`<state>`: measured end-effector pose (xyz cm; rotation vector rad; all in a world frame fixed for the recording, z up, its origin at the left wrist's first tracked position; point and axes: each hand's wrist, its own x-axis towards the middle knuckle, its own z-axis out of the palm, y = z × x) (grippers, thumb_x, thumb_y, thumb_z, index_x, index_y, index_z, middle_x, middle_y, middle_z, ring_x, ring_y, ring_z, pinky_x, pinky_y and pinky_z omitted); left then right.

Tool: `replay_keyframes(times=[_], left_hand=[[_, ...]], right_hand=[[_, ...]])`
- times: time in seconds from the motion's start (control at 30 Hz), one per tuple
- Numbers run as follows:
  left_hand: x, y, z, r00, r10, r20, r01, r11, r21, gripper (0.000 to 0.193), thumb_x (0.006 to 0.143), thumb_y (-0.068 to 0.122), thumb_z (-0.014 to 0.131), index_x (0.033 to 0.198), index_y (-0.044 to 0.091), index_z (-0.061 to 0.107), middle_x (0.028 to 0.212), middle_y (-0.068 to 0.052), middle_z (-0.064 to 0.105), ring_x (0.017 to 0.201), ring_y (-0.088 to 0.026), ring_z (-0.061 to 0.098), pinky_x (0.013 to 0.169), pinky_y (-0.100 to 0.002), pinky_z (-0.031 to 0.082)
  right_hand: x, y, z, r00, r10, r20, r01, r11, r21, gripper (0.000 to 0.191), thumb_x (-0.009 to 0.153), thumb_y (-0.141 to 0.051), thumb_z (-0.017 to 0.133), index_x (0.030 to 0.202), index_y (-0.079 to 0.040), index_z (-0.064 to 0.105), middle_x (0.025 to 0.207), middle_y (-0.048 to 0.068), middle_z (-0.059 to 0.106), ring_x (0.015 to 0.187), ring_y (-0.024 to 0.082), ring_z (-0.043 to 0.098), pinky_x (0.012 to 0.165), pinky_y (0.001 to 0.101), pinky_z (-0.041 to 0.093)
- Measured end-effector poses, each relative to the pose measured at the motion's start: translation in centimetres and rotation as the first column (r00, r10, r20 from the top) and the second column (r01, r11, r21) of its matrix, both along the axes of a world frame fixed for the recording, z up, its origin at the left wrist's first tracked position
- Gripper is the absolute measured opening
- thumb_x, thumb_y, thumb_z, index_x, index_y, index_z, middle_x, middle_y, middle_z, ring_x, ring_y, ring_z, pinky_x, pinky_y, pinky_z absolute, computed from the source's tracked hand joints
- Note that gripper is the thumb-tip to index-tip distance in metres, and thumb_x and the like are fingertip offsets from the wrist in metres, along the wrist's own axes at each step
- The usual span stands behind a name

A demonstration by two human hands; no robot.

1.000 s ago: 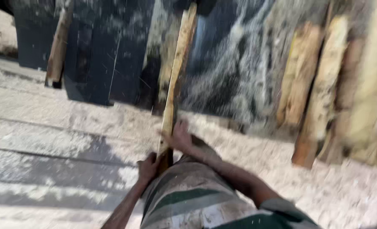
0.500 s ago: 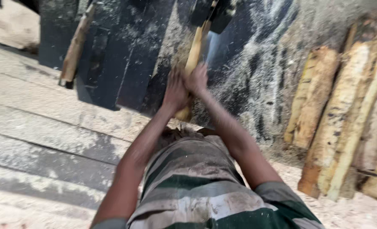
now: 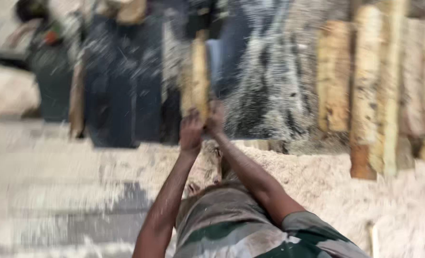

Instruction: The person processes pieces of timber using industrial machinery. The person feeds individual pieces of wood into the machine, handles them as they are cut, and moves processed pieces aside.

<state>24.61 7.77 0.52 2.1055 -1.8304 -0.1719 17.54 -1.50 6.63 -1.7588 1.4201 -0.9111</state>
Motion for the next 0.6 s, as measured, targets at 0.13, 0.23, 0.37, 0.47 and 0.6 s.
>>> replay_keyframes(times=[0.13,0.23,0.37,0.47,0.6], left_hand=[[-0.6,-5.1,2.8,0.999,0.034,0.022,-0.031,0.993,-0.115,0.050,0.097,0.009,0.062,0.146,-0.005,0.058,0.151,-0.023,0.057,0.147,-0.034,0.045,0.122,-0.047,0.037],[-0.9,-9.8,4.7,0.964,0.056,0.262,-0.054,0.998,-0.015,0.059,0.094,0.006,0.053,0.151,-0.007,0.051,0.157,-0.026,0.049,0.150,-0.035,0.043,0.124,-0.047,0.035],[-1.7,-14.5,6.0,0.984,0.156,0.081,-0.165,0.978,0.125,0.067,0.093,0.015,0.065,0.152,-0.007,0.044,0.160,-0.025,0.039,0.147,-0.039,0.037,0.116,-0.057,0.031],[-2.2,-15.6,5.8,0.980,0.180,0.087,-0.188,0.977,0.097,0.060,0.102,-0.004,0.055,0.161,-0.001,0.048,0.170,-0.021,0.042,0.153,-0.038,0.039,0.123,-0.053,0.034],[-1.7,-12.0,4.6,0.990,0.132,0.041,-0.130,0.991,-0.028,0.051,0.111,0.006,0.060,0.160,-0.002,0.049,0.167,-0.022,0.044,0.155,-0.041,0.041,0.128,-0.053,0.034]], right_hand=[[-0.5,-4.4,3.5,0.955,0.295,0.039,-0.200,0.732,-0.652,0.018,0.104,-0.025,0.067,0.121,-0.022,0.069,0.124,-0.004,0.069,0.119,0.018,0.066,0.108,0.0392,0.056],[-0.8,-7.6,5.7,0.985,-0.036,-0.170,-0.006,0.972,-0.237,0.043,0.103,-0.021,0.057,0.144,-0.010,0.063,0.143,0.012,0.063,0.117,0.032,0.059,0.099,0.0441,0.051],[-3.9,-12.2,7.2,0.914,0.137,-0.382,-0.149,0.989,-0.003,0.052,0.110,-0.037,0.054,0.158,-0.016,0.052,0.131,0.015,0.058,0.120,0.030,0.057,0.109,0.0469,0.047],[-13.2,-14.6,6.4,0.855,0.041,-0.517,-0.218,0.933,-0.287,0.060,0.100,-0.049,0.062,0.145,-0.010,0.055,0.149,0.010,0.051,0.137,0.034,0.051,0.119,0.0515,0.037],[-35.2,-14.7,6.0,0.822,-0.413,-0.391,0.261,0.885,-0.386,0.086,0.083,-0.045,0.080,0.148,-0.002,0.042,0.153,0.024,0.044,0.137,0.043,0.046,0.111,0.0592,0.035]])
